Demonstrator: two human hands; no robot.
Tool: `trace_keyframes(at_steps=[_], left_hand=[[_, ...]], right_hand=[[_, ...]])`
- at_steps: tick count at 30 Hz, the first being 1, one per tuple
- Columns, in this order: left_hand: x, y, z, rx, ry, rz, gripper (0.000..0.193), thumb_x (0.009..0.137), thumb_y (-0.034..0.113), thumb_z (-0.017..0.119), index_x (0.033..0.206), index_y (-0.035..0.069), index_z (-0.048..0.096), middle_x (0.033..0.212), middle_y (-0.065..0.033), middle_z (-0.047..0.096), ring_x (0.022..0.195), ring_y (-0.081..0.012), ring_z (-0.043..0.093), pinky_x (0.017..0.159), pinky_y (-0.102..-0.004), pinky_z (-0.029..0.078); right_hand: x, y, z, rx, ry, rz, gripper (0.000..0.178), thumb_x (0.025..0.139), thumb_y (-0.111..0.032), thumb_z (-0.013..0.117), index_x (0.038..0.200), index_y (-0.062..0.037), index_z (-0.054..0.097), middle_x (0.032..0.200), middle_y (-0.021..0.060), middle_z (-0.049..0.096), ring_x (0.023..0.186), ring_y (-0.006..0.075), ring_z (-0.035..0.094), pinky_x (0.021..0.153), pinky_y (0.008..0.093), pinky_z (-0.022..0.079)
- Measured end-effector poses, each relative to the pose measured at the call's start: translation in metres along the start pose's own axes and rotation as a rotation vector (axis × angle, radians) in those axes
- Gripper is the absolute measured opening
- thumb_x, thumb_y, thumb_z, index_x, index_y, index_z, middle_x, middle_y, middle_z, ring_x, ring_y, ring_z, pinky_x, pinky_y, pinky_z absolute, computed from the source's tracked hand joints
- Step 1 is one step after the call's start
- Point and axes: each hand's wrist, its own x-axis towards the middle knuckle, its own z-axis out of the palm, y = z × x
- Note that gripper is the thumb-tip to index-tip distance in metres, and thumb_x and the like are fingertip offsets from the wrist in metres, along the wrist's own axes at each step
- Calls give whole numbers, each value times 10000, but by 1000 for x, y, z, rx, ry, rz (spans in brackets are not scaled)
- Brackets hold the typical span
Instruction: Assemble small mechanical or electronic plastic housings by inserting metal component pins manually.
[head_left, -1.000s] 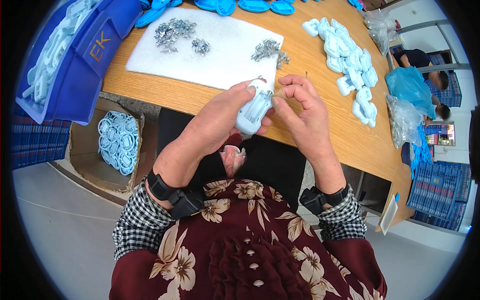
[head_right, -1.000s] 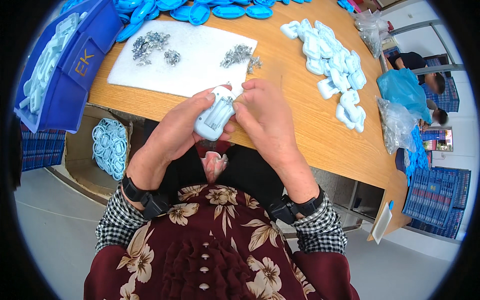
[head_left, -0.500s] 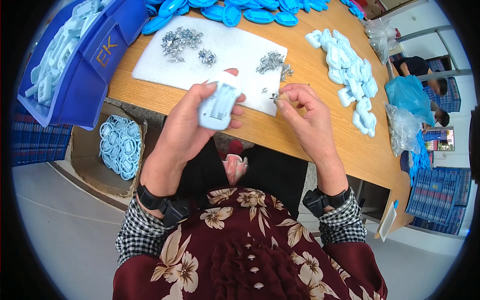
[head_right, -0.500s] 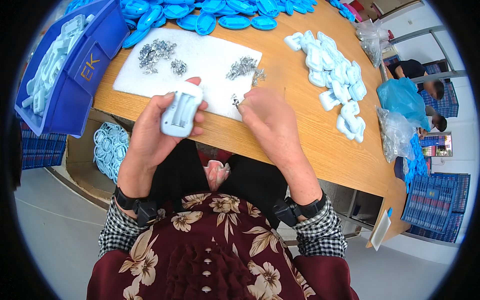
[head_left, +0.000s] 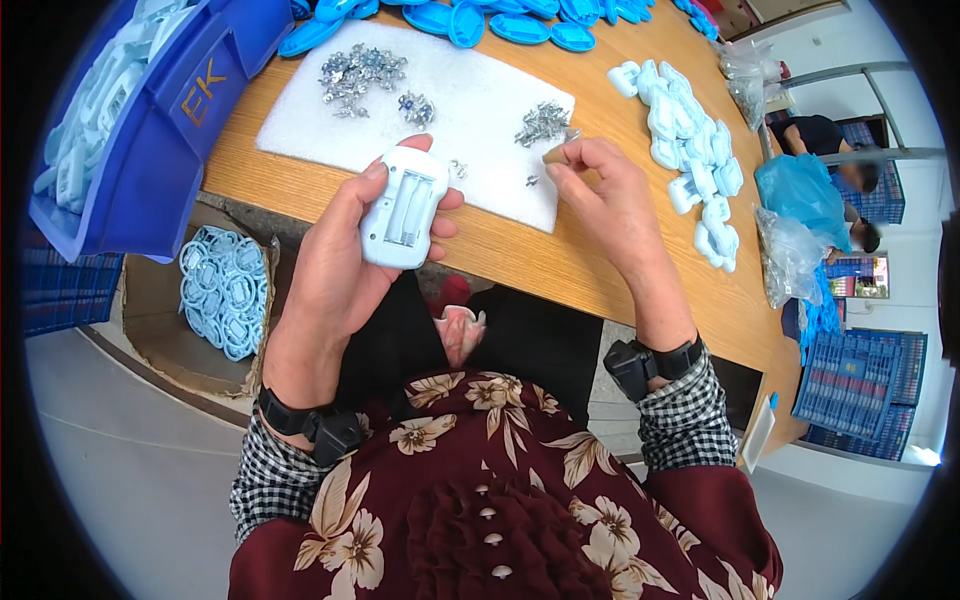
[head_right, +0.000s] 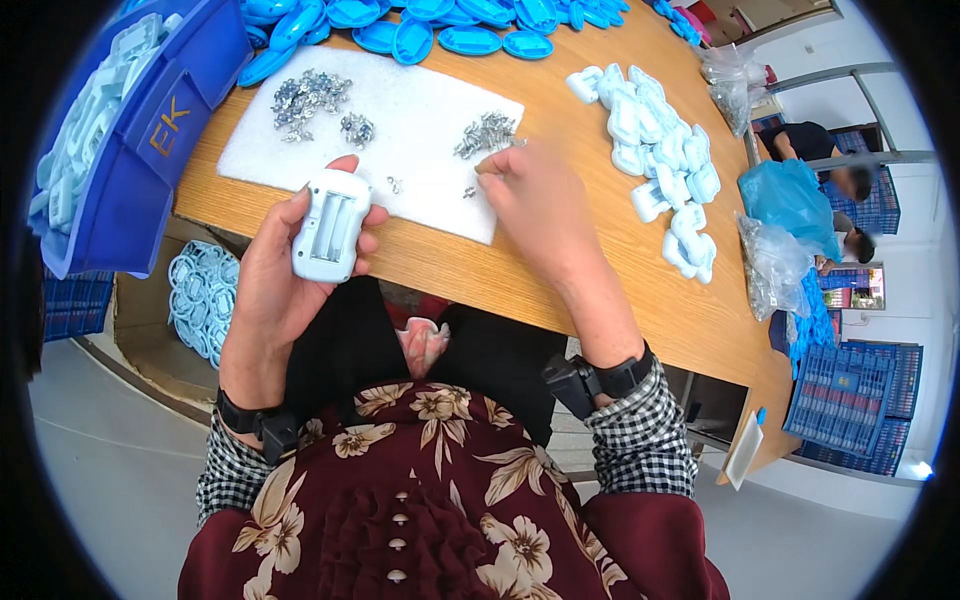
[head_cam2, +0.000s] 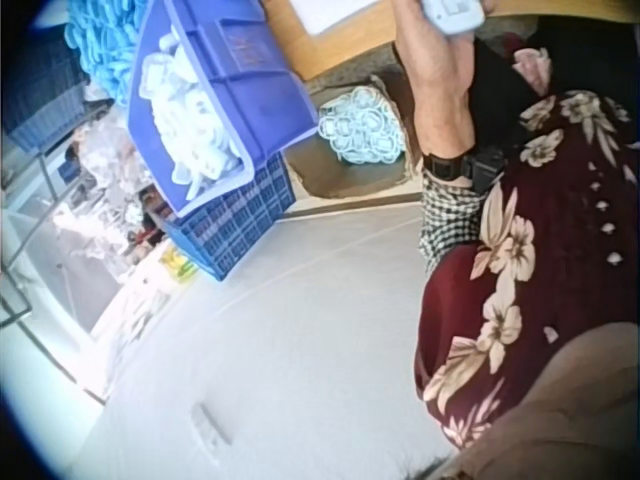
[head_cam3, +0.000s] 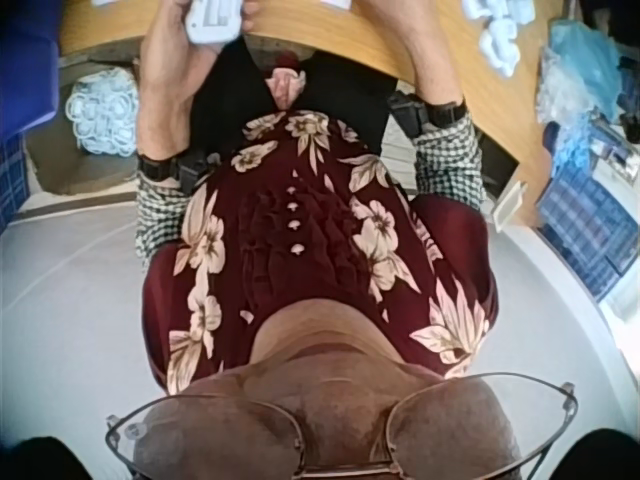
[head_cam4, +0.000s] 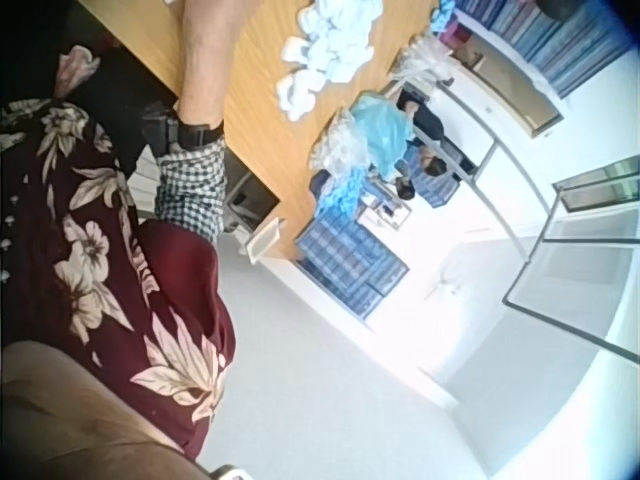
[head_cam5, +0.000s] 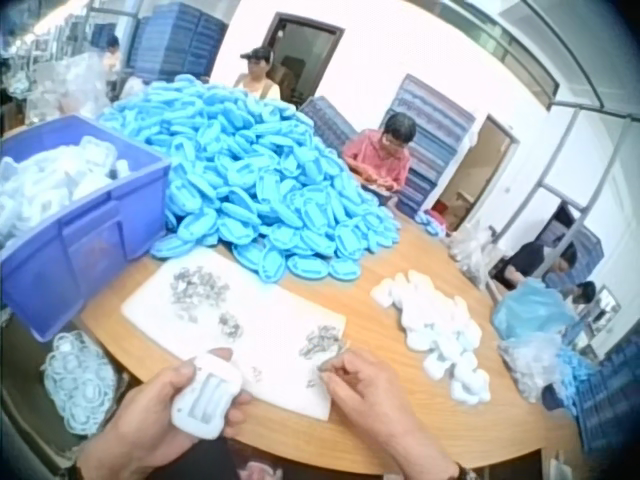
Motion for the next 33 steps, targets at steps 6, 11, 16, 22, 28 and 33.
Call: trace_keyframes(at_steps=[6, 11, 16, 22, 28, 33], left_hand=[[4, -3, -4, -75, -58, -32, 569, 1044, 346, 343, 1528, 46, 331, 1194, -211, 656, 927, -228, 683, 782, -361, 588], [6, -3, 4, -116, -95, -50, 591, 1007, 344, 400, 1516, 48, 342, 1214, -227, 647, 944, -242, 683, 803, -377, 584], [4, -5, 15, -31, -46, -48, 559, 944, 166, 566, 1454, 25, 383, 1059, -150, 656, 902, -214, 666, 805, -356, 560], [10, -11, 37, 100, 68, 42, 620, 868, 43, 701, 1416, -7, 417, 987, -77, 642, 814, -156, 652, 754, -297, 544], [14, -18, 39, 167, 65, 80, 545, 888, 60, 693, 1380, -22, 473, 948, -55, 634, 792, -123, 632, 721, -260, 511], [12, -18, 39, 213, 82, 87, 529, 900, 68, 678, 1381, -22, 474, 937, -49, 629, 787, -119, 627, 721, -255, 505]], right_hand=[[-8, 4, 7, -155, -69, -119, 215, 868, -208, 662, 978, -36, 729, 970, 152, 686, 953, 333, 634, 836, 413, 495], [-12, -22, 5, -110, 16, -167, 122, 842, -92, 744, 927, -20, 694, 858, 58, 659, 876, 217, 600, 783, 328, 471], [-16, -37, 2, 110, 43, -270, 161, 813, -157, 758, 899, -35, 699, 897, 123, 666, 898, 319, 620, 812, 413, 479], [-23, -39, 5, 112, 69, -336, 139, 806, -123, 767, 875, -46, 673, 872, 98, 646, 861, 305, 608, 769, 387, 468], [-27, -35, 6, 46, 96, -447, 147, 792, -91, 784, 884, -51, 676, 838, 78, 649, 811, 274, 613, 729, 383, 467], [-35, -38, 6, 304, -20, -116, 146, 865, -131, 747, 946, -34, 674, 806, 46, 653, 718, 156, 575, 671, 301, 449]])
